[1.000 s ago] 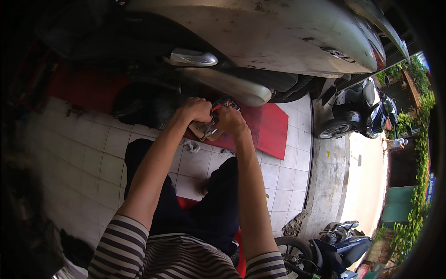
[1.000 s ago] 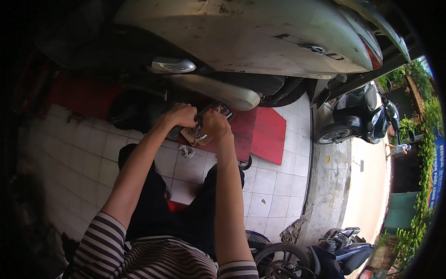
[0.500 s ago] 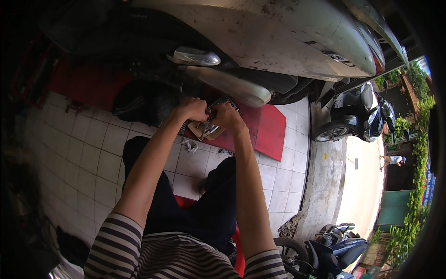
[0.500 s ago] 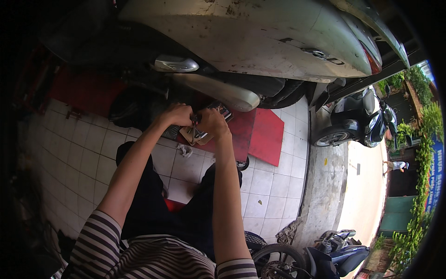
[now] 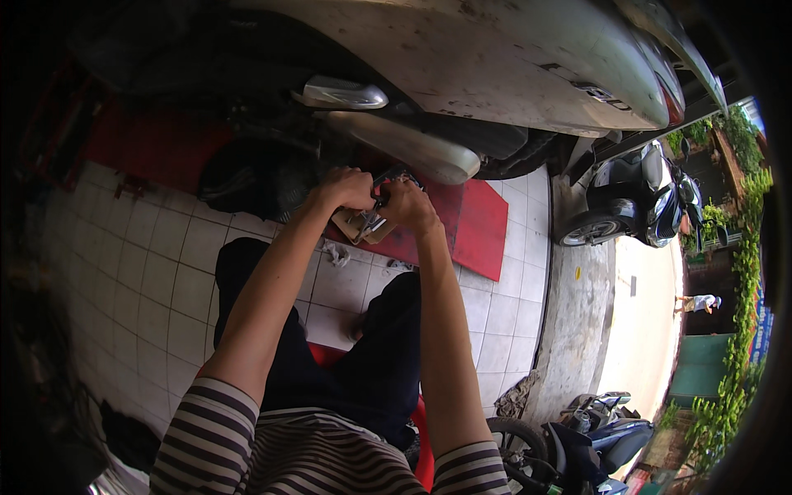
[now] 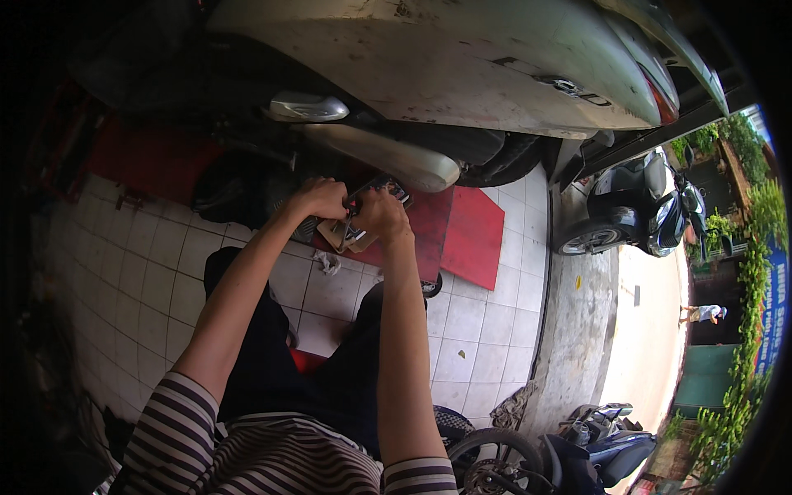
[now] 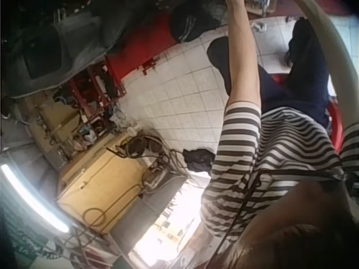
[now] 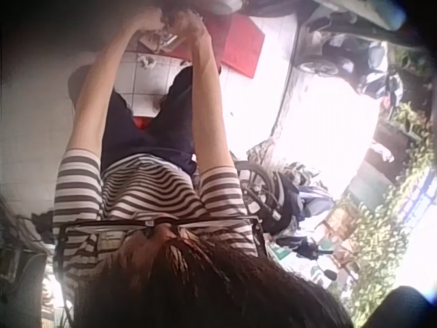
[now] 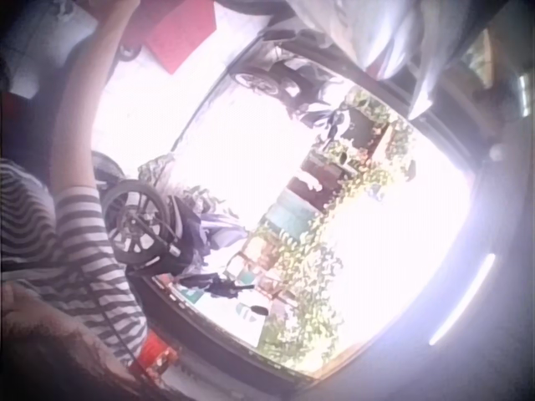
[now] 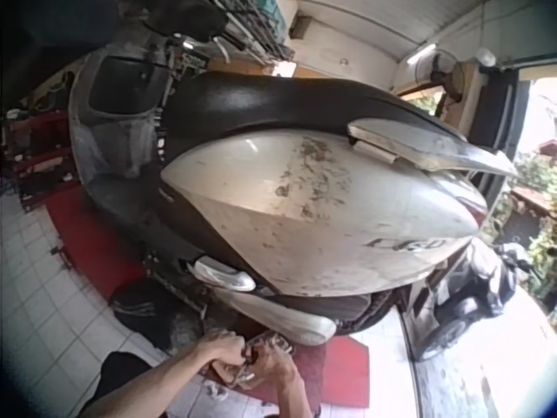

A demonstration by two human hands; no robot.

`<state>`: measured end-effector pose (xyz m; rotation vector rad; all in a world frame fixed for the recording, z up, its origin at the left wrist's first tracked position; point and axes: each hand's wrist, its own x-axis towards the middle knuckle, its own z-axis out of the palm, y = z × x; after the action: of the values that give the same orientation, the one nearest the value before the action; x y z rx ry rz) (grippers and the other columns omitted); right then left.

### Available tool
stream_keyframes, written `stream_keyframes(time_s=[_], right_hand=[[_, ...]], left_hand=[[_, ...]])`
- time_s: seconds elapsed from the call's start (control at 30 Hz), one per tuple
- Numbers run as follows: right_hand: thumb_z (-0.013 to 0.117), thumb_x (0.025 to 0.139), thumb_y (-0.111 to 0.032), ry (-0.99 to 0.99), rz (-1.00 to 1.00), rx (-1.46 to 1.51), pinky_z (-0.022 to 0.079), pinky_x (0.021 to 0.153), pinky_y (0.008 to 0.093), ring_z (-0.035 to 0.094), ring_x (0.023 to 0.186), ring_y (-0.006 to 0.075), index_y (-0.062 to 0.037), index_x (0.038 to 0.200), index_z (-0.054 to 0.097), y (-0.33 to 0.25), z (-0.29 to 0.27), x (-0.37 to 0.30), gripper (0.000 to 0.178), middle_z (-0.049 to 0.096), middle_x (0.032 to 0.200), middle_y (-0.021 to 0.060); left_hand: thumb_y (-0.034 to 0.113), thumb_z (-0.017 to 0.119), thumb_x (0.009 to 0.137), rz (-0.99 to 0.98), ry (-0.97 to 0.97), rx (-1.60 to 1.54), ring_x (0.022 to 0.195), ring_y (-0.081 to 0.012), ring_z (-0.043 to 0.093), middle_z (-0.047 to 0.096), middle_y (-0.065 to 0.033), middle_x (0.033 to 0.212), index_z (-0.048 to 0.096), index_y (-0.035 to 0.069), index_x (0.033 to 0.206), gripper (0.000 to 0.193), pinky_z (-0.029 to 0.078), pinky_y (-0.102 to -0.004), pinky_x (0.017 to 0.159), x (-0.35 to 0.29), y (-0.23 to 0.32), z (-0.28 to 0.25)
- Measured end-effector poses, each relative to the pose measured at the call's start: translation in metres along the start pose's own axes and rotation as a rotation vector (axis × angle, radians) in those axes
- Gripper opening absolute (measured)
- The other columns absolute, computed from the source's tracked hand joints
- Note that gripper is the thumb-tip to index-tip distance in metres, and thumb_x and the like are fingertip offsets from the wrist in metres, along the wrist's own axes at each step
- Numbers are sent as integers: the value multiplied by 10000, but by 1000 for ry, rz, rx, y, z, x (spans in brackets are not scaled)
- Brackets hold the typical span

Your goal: The person services a motorcycle transmission by hand, using a T-handle socket wrench to remove a small metal pin or bolt from the assembly, then placing the component into a cardboard box.

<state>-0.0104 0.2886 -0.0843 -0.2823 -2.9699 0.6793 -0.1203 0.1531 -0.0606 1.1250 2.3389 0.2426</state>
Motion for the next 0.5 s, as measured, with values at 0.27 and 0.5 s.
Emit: stream_keyframes(time_s=[0.27,0.5], right_hand=[[692,688,-236,25,-12,20,554,849,456,672,933,392,-97,956,734,2,-4,-5,305,702,908,206],[716,681,-236,-52,-1,45,549,787,484,673,881,404,-98,999,724,-8,-8,-12,347,699,883,214]], left_hand=[[245,681,634,41,33,24,967,-344,703,733,-184,976,773,64,835,285,549,-398,861,-1,5,1],[245,694,642,25,3,39,1022,-364,680,718,-213,1011,768,106,945,341,534,-433,919,-11,0,5]])
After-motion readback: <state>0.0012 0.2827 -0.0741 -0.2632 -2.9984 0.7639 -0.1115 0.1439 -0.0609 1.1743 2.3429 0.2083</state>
